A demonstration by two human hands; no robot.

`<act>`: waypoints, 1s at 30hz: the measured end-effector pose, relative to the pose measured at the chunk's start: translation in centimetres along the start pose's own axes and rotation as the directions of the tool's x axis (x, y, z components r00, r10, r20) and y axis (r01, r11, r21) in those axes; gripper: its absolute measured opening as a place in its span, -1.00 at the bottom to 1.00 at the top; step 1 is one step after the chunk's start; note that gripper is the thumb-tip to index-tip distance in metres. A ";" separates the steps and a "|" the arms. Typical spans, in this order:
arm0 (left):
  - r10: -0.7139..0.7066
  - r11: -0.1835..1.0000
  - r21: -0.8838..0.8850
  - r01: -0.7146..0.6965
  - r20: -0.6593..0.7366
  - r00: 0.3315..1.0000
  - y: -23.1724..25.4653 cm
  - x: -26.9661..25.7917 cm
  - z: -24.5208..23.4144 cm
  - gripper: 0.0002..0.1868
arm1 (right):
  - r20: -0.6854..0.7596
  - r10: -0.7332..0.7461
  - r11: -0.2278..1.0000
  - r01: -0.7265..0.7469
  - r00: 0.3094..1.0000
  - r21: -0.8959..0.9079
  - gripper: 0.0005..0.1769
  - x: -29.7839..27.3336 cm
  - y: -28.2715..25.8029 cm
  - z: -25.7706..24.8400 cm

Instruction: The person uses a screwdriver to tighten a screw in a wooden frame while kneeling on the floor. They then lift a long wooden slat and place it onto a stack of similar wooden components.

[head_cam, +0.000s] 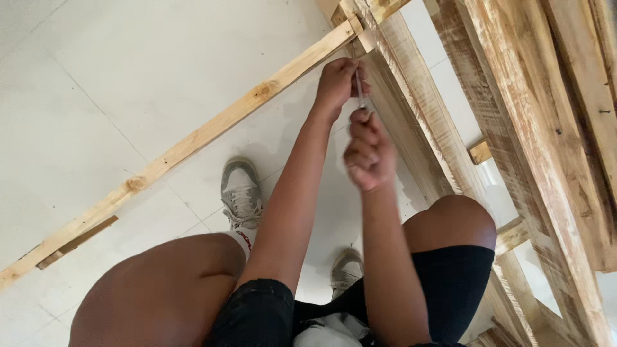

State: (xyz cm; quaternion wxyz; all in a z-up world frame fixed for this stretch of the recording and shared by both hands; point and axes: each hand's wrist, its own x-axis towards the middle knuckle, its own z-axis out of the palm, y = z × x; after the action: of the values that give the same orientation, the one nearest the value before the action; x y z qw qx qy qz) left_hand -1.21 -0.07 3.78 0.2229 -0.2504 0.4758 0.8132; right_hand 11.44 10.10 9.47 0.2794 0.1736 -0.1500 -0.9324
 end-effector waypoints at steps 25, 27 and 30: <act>-0.078 0.978 -0.187 0.092 0.077 0.994 -3.8 2.4 -1.4 -0.69 | -0.518 -0.511 0.688 -0.036 0.686 -0.725 -0.69 2.0 1.9 -0.2; 0.069 0.939 -0.342 -0.022 0.126 0.990 -6.3 5.4 -1.3 -0.71 | -0.246 -0.307 0.934 0.242 0.919 -0.261 -0.84 1.3 0.9 -0.4; 0.030 0.925 -0.379 0.037 0.169 0.985 -5.5 4.0 -1.6 -0.73 | -0.137 0.048 0.998 -0.055 0.989 -0.043 -0.72 -0.3 -0.2 -1.5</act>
State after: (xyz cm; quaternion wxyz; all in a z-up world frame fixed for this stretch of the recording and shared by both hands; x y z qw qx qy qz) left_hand -0.70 1.43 -2.97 0.2118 -0.2188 0.2876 0.9080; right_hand 12.15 10.13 8.13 0.3169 0.2262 -0.1135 -0.9141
